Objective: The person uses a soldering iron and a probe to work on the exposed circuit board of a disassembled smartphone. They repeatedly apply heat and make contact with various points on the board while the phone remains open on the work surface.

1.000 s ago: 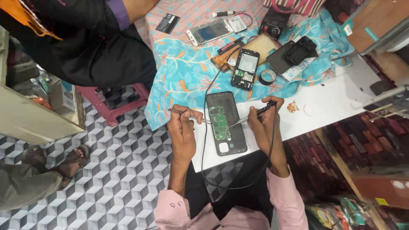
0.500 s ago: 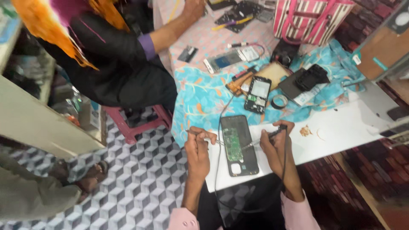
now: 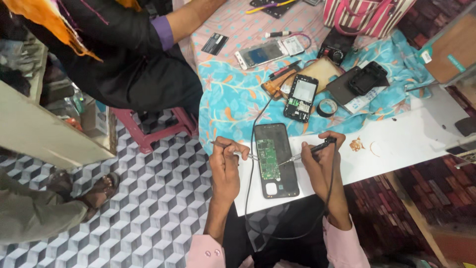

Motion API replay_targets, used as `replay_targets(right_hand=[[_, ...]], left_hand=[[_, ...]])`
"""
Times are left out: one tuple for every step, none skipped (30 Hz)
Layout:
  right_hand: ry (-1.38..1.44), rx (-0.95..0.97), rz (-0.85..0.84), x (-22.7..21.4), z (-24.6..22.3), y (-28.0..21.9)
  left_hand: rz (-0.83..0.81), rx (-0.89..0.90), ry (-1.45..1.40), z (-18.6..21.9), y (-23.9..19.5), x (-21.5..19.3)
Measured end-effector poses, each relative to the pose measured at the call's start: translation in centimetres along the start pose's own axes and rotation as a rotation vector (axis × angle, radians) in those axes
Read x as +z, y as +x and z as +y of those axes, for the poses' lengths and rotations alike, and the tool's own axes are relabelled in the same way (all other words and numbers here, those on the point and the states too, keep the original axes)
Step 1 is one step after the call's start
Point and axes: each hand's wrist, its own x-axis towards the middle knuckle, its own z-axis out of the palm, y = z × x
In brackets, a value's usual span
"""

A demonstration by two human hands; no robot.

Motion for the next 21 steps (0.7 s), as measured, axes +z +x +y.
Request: replay_targets(right_hand=[[0.043, 0.060, 0.007, 0.0, -0.3, 0.0], [0.086, 0.119, 0.014, 0.1, -0.5, 0.1], [0.126, 0.188, 0.014, 0.1, -0.5, -0.2], [-0.034, -0.029, 0.041, 0.1, -0.3, -0.2], [-0.194, -0.244, 0.066, 0.0, -0.1, -0.1], [-0.353, -0.460, 0.081, -0.1, 0.0, -0.2], [-0.159, -0.307, 0.081, 0.0, 0.0, -0.1], [0.038, -0.154, 0.078, 0.0, -0.2, -0.1], [0.248, -0.002, 0.061, 0.5, -0.4, -0.2], [0.247, 0.039, 0.048, 0.9, -0.6, -0.2], [0.236, 0.075, 0.030, 0.7, -0.7, -0.2], [0.224, 0.112, 0.012, 0.7, -0.9, -0.2], [0.251, 0.098, 0.036, 0.6, -1.0, -0.2], [0.277, 0.083, 0.059, 0.7, -1.1, -0.5], [0.302, 0.071, 0.075, 0.7, -1.2, -0.8], [0.247, 0.077, 0.071, 0.3, -1.3, -0.9], [0.206, 0.075, 0.070, 0.5, -1.5, -0.7], [0.165, 0.073, 0.070, 0.6, -1.7, -0.3], [0.196, 0.109, 0.064, 0.8, -1.9, -0.3], [0.228, 0.145, 0.057, 0.9, -1.9, -0.4], [0.252, 0.183, 0.054, 0.8, -1.9, -0.5]], left_hand=[[-0.002, 0.011, -0.011, 0.1, 0.2, 0.1], [-0.005, 0.022, -0.022, 0.2, 0.4, 0.2], [-0.004, 0.021, -0.031, 0.3, 0.1, 0.2], [0.006, 0.006, -0.027, 0.2, -0.1, 0.0], [0.008, -0.008, -0.026, 0.0, 0.0, 0.0], [0.010, -0.022, -0.026, -0.1, -0.1, 0.1], [0.018, -0.039, -0.027, -0.2, 0.1, 0.2], [0.025, -0.056, -0.028, -0.2, 0.2, 0.4], [0.042, -0.071, -0.017, -0.1, 0.2, 0.2], [0.023, -0.016, 0.009, 0.0, 0.2, -0.1], [0.011, 0.038, 0.025, -0.1, 0.2, 0.0], [-0.002, 0.091, 0.041, 0.0, 0.0, -0.1], [0.006, 0.061, 0.038, -0.1, 0.2, 0.0], [0.015, 0.031, 0.035, -0.1, 0.2, 0.0], [0.029, -0.005, 0.033, -0.1, 0.0, 0.1], [0.029, -0.012, 0.020, -0.2, -0.3, 0.4], [0.027, -0.007, 0.018, -0.2, -0.1, 0.2], [0.024, -0.002, 0.015, -0.2, 0.2, 0.1], [0.022, -0.001, 0.007, -0.2, 0.2, 0.0], [0.020, 0.001, -0.001, -0.3, 0.2, -0.1], [0.016, -0.001, -0.016, -0.4, 0.0, 0.0]])
